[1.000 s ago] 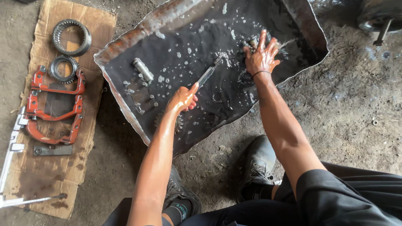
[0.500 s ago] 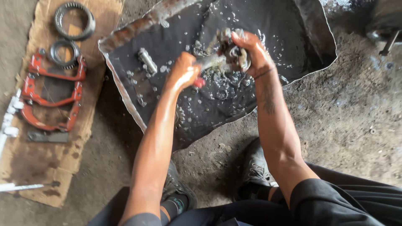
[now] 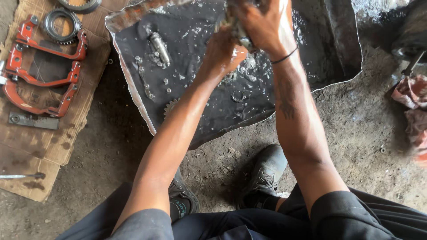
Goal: The person sits on the floor and cleans several small metal mechanical parts using a cloth and a liquid in a shallow metal tray. The person repeatedly picks up parts, scrubs them with the cloth, and places them on a cardboard sheet.
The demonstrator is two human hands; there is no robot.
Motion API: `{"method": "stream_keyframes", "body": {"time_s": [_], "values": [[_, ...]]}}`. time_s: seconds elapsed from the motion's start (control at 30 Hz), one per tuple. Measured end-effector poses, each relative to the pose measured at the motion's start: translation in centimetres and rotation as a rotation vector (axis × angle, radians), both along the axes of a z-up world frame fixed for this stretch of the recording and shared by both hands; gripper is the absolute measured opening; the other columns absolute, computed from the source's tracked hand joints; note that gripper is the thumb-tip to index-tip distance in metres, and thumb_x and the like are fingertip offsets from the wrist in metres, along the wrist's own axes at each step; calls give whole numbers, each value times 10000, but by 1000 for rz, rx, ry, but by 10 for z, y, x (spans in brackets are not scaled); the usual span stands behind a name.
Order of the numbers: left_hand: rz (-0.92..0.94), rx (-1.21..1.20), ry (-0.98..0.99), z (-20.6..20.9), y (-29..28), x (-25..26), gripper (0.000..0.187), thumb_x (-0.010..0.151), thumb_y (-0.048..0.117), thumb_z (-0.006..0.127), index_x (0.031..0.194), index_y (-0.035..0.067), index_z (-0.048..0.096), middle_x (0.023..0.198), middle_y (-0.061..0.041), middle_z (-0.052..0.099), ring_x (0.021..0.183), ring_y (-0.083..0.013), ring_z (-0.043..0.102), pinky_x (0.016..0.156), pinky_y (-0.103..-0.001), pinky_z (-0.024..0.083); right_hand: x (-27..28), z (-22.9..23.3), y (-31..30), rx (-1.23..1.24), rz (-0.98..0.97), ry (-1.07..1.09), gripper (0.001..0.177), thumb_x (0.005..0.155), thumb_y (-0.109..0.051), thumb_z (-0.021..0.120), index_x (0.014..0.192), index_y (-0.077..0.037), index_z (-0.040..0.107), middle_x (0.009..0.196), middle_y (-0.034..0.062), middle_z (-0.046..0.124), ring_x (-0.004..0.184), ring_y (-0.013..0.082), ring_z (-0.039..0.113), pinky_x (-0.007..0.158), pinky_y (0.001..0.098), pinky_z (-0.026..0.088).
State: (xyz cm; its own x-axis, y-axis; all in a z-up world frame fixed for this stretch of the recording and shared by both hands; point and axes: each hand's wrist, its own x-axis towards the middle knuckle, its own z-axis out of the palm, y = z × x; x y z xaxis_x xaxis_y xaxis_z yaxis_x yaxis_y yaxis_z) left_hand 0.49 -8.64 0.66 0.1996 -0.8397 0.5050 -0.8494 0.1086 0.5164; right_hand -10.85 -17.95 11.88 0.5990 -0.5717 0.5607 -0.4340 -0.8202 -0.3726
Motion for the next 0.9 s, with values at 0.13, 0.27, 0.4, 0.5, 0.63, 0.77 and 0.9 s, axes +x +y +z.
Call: {"method": "stream_keyframes", "body": {"time_s": [0.13, 0.27, 0.4, 0.5, 0.63, 0.77, 0.9], "values": [[-121, -111, 42, -15, -15, -6, 270, 836, 216, 774, 1042, 85, 660, 980, -134, 674, 887, -401, 650, 766, -500, 552, -13, -13, -9, 130, 7, -114, 382, 905, -295, 850, 1044, -14, 633, 1020, 204, 627, 951, 344, 588, 802, 524, 466], [-115, -84, 61, -19, -19, -9, 336, 861, 304, 787, 978, 37, 621, 880, -162, 683, 829, -388, 676, 746, -503, 547, -19, -24, -15, 114, -33, -207, 498, 899, -207, 837, 1189, 10, 495, 1113, 213, 561, 1008, 324, 589, 853, 490, 489], [-213, -116, 207, -27, -27, -14, 345, 966, 309, 747, 1007, -20, 652, 833, -158, 695, 790, -366, 679, 704, -473, 548, -22, -30, -20, 296, -53, -327, 538, 913, -224, 840, 1202, 17, 456, 1111, 160, 543, 1011, 256, 589, 846, 434, 525], [-305, -128, 590, -26, -30, -18, 369, 1002, 342, 695, 1037, -25, 681, 825, -157, 735, 732, -348, 683, 638, -449, 546, -25, -29, -25, 528, -40, -553, 465, 935, -237, 822, 1136, 19, 490, 1049, 123, 572, 947, 210, 582, 810, 401, 524], [-81, 297, 460, 2, -22, -9, 388, 1004, 419, 622, 1021, 48, 733, 700, -163, 715, 589, -304, 696, 566, -452, 508, -40, -20, -23, 501, -138, -811, 345, 916, -210, 766, 1092, -6, 551, 1024, 38, 519, 935, 135, 567, 797, 343, 527], [74, 269, 414, 40, -4, 1, 476, 1021, 473, 624, 904, 28, 744, 695, -196, 688, 610, -351, 683, 572, -474, 509, -75, -16, 14, 1011, -200, -1021, 281, 915, -245, 739, 829, -84, 526, 684, 31, 492, 548, 140, 456, 491, 324, 396], [126, 71, 350, 63, -3, 9, 482, 1032, 464, 639, 861, 26, 749, 726, -208, 701, 702, -404, 693, 579, -475, 515, -75, -13, 48, 1008, -389, -975, 306, 935, -308, 737, 804, -90, 566, 729, 1, 531, 627, 117, 497, 556, 318, 404]]}}
